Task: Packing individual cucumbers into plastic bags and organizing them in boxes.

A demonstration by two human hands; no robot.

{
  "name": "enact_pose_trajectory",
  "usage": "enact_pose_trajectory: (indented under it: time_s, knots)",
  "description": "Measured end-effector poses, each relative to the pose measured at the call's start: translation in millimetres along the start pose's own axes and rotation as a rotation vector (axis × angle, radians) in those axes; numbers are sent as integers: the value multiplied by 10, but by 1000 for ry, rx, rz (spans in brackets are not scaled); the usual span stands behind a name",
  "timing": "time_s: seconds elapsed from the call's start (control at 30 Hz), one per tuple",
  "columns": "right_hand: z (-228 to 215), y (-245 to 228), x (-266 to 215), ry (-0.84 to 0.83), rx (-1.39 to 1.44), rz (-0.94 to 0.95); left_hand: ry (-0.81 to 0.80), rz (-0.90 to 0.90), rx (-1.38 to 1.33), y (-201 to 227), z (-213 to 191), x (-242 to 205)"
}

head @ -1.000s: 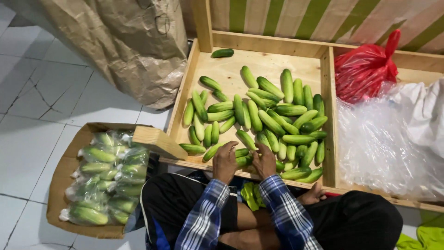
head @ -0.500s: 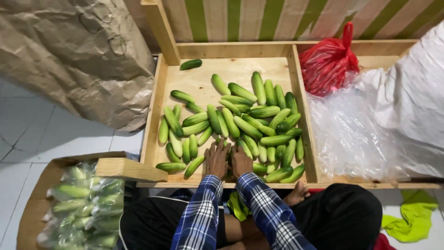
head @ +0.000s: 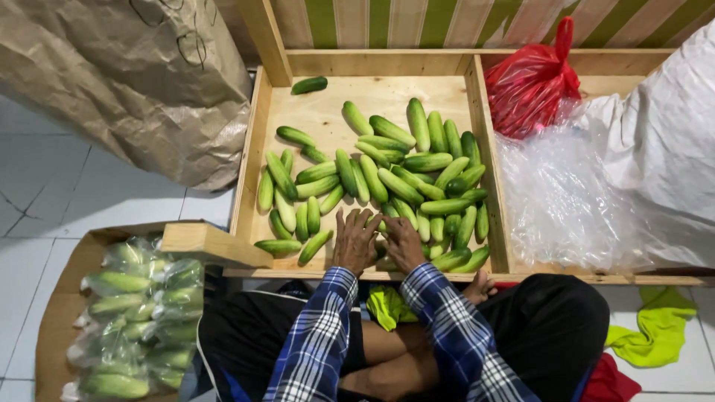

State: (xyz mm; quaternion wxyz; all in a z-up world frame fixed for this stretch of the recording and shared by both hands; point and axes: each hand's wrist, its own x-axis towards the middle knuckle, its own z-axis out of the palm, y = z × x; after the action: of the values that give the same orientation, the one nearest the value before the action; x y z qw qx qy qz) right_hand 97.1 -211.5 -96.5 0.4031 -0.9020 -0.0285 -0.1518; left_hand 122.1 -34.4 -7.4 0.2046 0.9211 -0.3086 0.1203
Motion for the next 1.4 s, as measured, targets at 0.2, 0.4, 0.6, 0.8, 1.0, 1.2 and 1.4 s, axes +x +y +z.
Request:
enact_pose_trajectory:
  time_s: [0.2,0.4,0.6,0.8,1.0,1.2,1.4]
  knots:
    - [-662,-787,-126,232,78,-42,274,23,-90,119,-95,-214]
    - [-1074,-1702,-901,-44,-255,53,434,-671,-547,430,-794,-413]
    - [-170,-1061,-1420,-446,-602,200,556,-808,-1113,749,-1256,-579]
    - [-103,-778,-1517,-340,-397,198,691,-821,-1624,1037,-1426,-544]
    - [-604,-914,-1486,-51,251,363,796,-887,-1760,1139,-1568,-497]
    - [-1432,-1834,-1287,224,349,272,695,-954,-1705,1364,-1949,-446]
    - [-1825,-2537,-1420,310,228,-198,709,-991,-1812,1485,-1909,-493]
